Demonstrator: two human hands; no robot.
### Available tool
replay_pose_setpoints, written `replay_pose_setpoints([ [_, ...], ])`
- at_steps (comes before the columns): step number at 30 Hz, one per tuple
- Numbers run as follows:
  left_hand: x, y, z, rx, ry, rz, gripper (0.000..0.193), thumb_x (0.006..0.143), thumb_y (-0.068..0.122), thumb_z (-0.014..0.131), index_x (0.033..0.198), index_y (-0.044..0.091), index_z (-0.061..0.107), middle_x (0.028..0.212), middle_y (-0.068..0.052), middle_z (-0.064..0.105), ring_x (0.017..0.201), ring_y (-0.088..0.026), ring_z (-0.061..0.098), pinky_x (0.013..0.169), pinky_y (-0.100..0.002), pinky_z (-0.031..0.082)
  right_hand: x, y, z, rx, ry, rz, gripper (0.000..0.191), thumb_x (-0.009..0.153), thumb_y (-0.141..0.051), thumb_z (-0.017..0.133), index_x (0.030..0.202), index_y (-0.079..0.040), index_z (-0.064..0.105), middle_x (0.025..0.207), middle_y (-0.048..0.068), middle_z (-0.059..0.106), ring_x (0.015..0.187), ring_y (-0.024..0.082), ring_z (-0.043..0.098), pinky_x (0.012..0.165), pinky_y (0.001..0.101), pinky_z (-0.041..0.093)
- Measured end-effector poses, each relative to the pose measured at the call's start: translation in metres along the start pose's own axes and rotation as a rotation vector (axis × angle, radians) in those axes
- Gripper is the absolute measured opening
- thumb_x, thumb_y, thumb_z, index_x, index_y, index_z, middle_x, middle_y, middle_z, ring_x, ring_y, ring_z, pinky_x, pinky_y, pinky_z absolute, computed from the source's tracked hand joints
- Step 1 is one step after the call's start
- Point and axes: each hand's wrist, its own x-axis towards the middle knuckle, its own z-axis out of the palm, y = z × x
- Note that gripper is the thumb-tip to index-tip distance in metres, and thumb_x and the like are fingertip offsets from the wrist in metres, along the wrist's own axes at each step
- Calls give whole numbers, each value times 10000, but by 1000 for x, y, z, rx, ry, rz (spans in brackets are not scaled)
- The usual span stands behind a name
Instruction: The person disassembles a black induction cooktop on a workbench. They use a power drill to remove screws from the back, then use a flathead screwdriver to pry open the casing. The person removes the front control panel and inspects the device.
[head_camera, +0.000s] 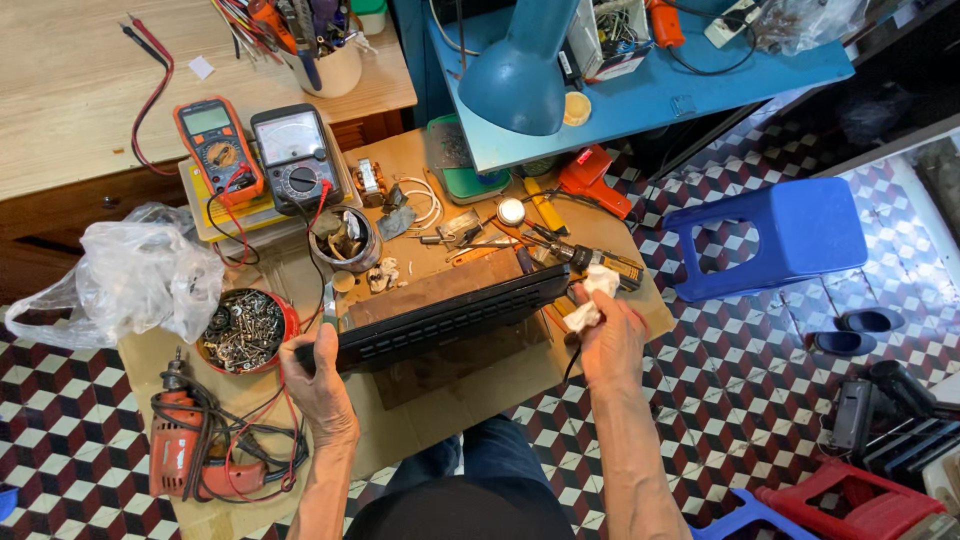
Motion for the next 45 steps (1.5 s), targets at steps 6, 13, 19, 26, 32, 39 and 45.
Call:
replay_pose_setpoints([
  [6, -3, 0, -3, 40, -9, 9, 353, 960, 371, 747, 978, 74, 558, 918, 23, 520, 837, -77, 447, 753, -240, 403, -38, -8, 54, -579, 68, -373, 257, 992, -101, 598, 1224, -6, 656, 992, 100, 715, 864, 175, 652, 717, 296, 517],
  [13, 2, -1, -2, 64, -12, 35, 348, 957, 374, 741, 983, 73, 569, 946, 10, 569, 861, -80, 489, 790, -238, 437, -63, -6, 59, -1166, -84, -1069, 183, 1030, -50, 574, 1172, 33, 657, 1108, 171, 685, 1016, 316, 685, 878, 396, 553],
  [19, 5, -3, -2, 37, -21, 53, 343, 955, 352, 755, 985, 69, 564, 942, 8, 554, 854, -84, 472, 787, -242, 432, -63, -12, 55, -1189, -181, -1132, 167, 1048, -83, 617, 1173, 22, 654, 1151, 174, 677, 1038, 330, 684, 885, 407, 557],
  [26, 2, 4, -1, 35, -52, 50, 358, 952, 383, 744, 980, 73, 566, 954, 10, 578, 864, -79, 482, 801, -240, 439, -62, -16, 59, -1211, -230, -1170, 78, 1024, -30, 640, 1092, 5, 651, 1128, 150, 667, 1015, 294, 667, 895, 389, 548],
  [32, 5, 4, 0, 23, -44, 13, 370, 939, 404, 742, 983, 81, 567, 928, 17, 563, 844, -81, 471, 784, -244, 429, -70, -21, 73, -1299, -257, -1231, 83, 987, -11, 680, 1068, -4, 667, 1098, 98, 667, 995, 277, 635, 885, 390, 521],
  [39, 10, 1, 4, -26, -58, 12, 349, 945, 375, 742, 1001, 80, 565, 927, 17, 565, 843, -75, 484, 769, -246, 430, -96, -7, 103, -1351, -412, -1249, 114, 951, -22, 701, 1063, -15, 680, 1054, 108, 658, 984, 287, 615, 901, 398, 495],
  [45, 20, -10, 4, -12, -36, -6, 345, 936, 364, 746, 990, 66, 580, 871, 2, 578, 807, -88, 496, 736, -255, 428, -120, 18, 133, -1382, -516, -1294, 115, 938, -47, 742, 1045, -37, 699, 1031, 85, 657, 982, 285, 612, 877, 407, 481],
])
